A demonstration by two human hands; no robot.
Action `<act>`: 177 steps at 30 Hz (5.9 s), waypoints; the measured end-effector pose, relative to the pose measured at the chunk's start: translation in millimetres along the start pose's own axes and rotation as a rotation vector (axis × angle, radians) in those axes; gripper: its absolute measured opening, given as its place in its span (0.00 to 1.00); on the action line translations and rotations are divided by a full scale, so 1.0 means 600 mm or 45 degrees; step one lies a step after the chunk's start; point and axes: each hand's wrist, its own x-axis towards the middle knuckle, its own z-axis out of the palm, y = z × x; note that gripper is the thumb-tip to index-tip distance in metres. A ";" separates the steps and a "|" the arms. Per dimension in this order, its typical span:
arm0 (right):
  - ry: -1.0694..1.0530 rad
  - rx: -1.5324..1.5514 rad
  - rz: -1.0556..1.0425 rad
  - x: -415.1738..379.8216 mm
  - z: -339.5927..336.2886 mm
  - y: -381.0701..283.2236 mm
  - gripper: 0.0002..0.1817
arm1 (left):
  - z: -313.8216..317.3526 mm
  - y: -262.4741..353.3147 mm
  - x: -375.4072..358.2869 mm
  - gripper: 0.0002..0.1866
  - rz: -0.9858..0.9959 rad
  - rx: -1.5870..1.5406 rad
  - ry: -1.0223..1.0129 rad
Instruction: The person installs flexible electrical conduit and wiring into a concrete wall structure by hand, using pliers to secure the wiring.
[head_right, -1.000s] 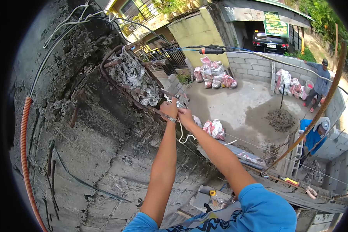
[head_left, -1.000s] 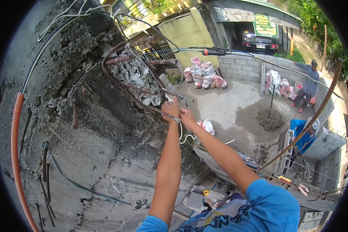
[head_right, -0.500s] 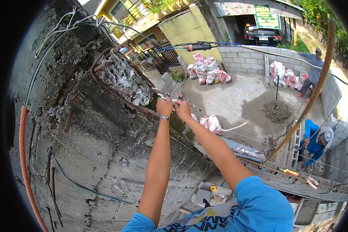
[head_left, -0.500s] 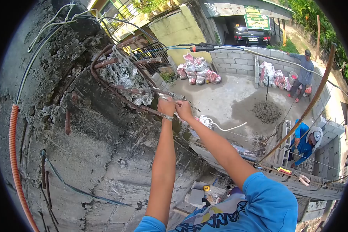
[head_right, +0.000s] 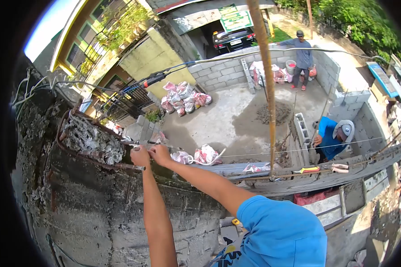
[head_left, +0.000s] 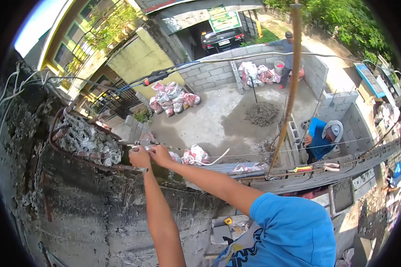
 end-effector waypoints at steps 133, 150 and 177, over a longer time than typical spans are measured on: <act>-0.707 -0.559 -0.234 0.095 -0.031 -0.041 0.20 | -0.015 -0.100 0.065 0.11 0.192 -1.132 -0.779; -0.423 0.352 -0.121 0.052 -0.041 -0.038 0.13 | -0.005 -0.059 0.023 0.20 -0.120 -1.521 -0.633; -0.764 0.819 0.714 0.019 -0.065 -0.071 0.12 | 0.090 -0.069 0.080 0.05 -0.118 -1.229 -0.201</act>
